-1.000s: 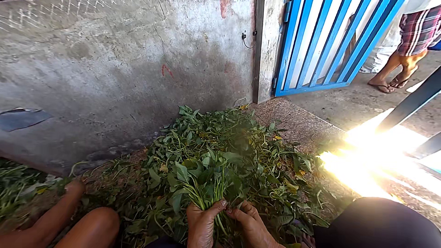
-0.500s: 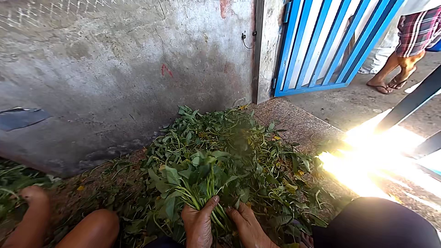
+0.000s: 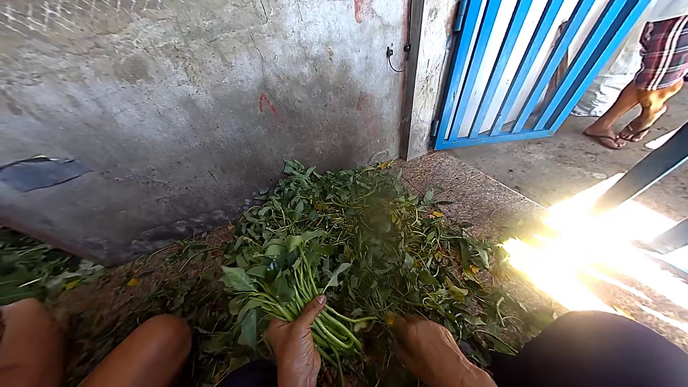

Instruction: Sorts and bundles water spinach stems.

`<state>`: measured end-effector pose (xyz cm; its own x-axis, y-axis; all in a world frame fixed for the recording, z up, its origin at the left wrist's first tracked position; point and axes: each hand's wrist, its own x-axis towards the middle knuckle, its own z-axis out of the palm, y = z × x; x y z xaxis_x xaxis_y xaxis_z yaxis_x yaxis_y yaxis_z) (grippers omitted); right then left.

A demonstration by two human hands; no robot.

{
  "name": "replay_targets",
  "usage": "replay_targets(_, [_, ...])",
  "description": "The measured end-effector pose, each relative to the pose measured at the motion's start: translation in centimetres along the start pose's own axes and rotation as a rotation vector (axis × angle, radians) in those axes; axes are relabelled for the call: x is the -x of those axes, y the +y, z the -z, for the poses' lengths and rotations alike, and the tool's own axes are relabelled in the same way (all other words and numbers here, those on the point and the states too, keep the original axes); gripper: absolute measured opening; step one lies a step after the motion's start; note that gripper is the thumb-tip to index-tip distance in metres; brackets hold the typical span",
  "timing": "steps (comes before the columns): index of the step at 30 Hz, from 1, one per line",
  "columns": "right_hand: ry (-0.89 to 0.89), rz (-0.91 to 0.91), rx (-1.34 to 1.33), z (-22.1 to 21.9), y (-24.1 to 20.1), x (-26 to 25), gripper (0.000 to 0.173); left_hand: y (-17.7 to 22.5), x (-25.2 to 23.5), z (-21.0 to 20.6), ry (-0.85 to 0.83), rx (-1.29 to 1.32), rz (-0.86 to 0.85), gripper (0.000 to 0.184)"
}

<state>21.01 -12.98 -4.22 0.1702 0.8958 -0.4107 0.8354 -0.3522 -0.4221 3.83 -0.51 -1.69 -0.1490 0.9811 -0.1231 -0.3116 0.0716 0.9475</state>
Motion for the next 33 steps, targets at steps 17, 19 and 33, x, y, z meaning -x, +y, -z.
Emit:
replay_targets(17, [0.45,0.611,-0.342,-5.5,-3.0,3.4,0.037,2.6,-0.3,2.1,0.064,0.137,0.083,0.024])
replay_targets(19, [0.36,0.546,-0.231,-7.0,-1.7,3.6,0.04,3.4,-0.9,2.9,0.118,0.147,-0.043,0.025])
replay_targets(33, [-0.276,-0.332,0.133,-11.1,5.5,-12.6,0.045,3.2,-1.5,2.4,0.197,0.194,-0.06,0.021])
